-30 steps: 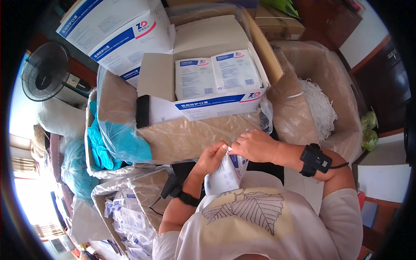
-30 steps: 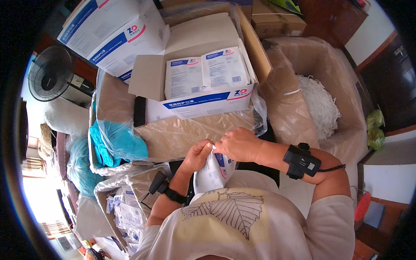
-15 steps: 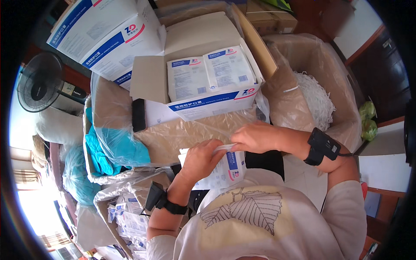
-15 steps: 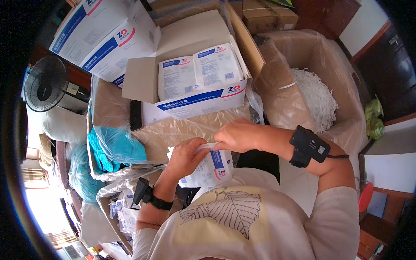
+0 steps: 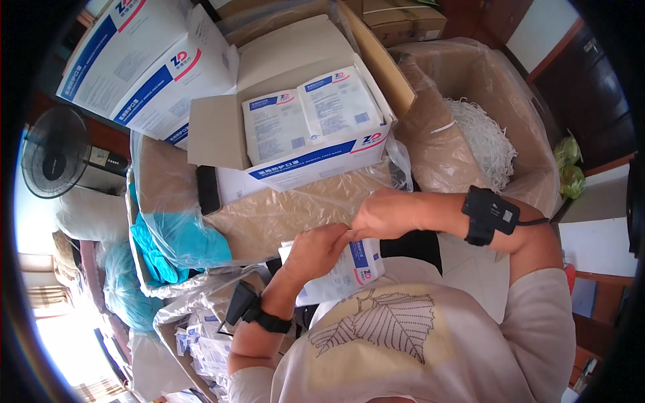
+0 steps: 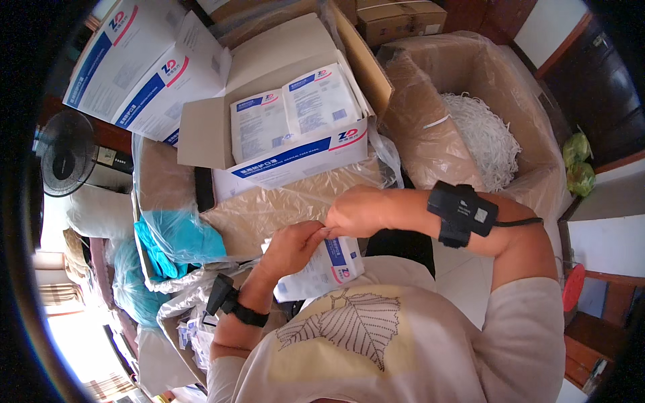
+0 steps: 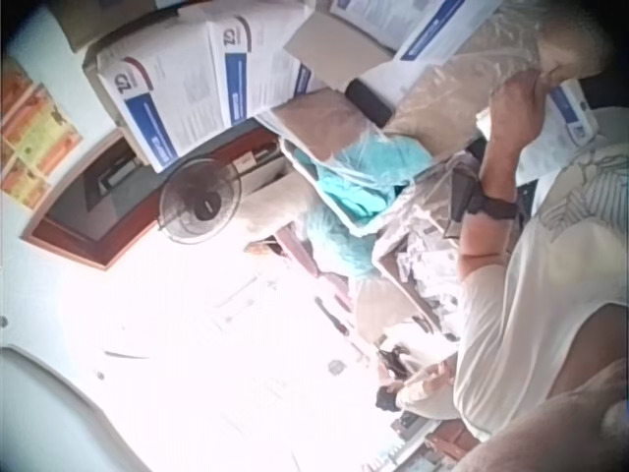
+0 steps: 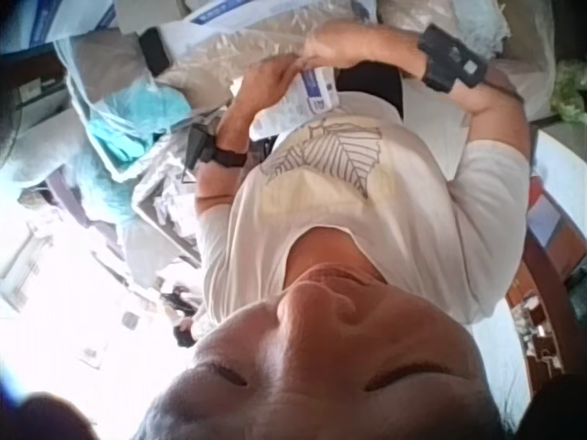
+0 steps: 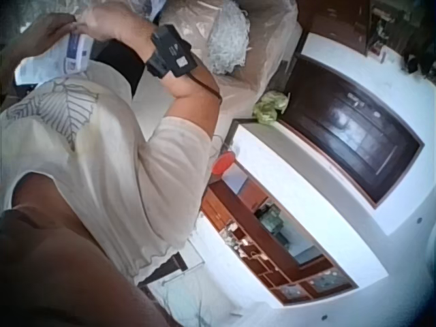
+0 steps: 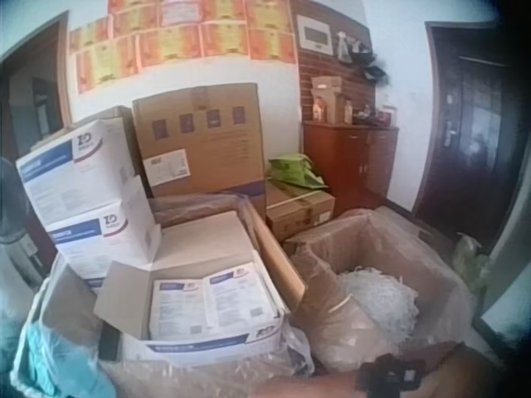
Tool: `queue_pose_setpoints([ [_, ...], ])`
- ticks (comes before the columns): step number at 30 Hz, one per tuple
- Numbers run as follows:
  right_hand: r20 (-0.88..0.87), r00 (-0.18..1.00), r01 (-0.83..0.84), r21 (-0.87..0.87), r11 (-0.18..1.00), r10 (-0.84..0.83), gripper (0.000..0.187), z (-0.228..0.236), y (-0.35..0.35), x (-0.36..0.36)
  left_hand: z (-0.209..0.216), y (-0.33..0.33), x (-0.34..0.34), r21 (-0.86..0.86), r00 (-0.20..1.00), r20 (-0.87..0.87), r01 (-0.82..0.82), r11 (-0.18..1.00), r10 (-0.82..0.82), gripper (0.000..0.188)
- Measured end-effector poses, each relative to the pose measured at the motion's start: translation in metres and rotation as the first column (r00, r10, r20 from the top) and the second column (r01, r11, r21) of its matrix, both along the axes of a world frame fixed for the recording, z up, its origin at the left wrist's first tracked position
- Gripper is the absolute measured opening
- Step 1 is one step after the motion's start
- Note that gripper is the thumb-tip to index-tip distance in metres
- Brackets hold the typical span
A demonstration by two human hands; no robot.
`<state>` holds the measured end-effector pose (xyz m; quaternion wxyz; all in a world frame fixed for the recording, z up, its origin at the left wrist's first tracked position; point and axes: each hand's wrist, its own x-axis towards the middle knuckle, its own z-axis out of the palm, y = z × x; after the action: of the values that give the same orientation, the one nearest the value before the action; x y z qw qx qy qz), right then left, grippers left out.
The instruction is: Checking and folding straps for medical N95-style masks before placing them back into boxes.
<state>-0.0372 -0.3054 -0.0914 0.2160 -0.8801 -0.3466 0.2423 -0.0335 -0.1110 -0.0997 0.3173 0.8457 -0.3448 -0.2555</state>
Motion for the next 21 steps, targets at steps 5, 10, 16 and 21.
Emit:
queue_pose_setpoints([
  [5, 0.356, 0.934, -0.012, 0.056, 0.998, -0.008, 0.025, -0.014, 0.004, -0.018, -0.048, 0.007, -0.011, -0.374, 0.906, -0.420, -0.231, 0.898, 0.058, 0.027],
  [10, 0.562, 0.817, -0.166, 0.018, 0.986, 0.127, 0.017, -0.012, 0.015, -0.041, -0.097, 0.017, -0.020, -0.255, 0.566, -0.746, -0.728, 0.636, 0.350, 0.032],
  [16, 0.546, 0.838, -0.163, 0.221, 0.962, 0.016, 0.014, 0.006, 0.016, -0.055, -0.129, 0.052, 0.012, -0.296, 0.517, -0.460, -0.856, 0.425, 0.722, 0.033],
  [21, 0.322, 0.944, -0.014, 0.270, 0.963, -0.076, 0.018, 0.009, -0.008, -0.080, -0.094, 0.073, 0.032, -0.469, 0.528, -0.426, -0.823, 0.320, 0.735, 0.031],
])
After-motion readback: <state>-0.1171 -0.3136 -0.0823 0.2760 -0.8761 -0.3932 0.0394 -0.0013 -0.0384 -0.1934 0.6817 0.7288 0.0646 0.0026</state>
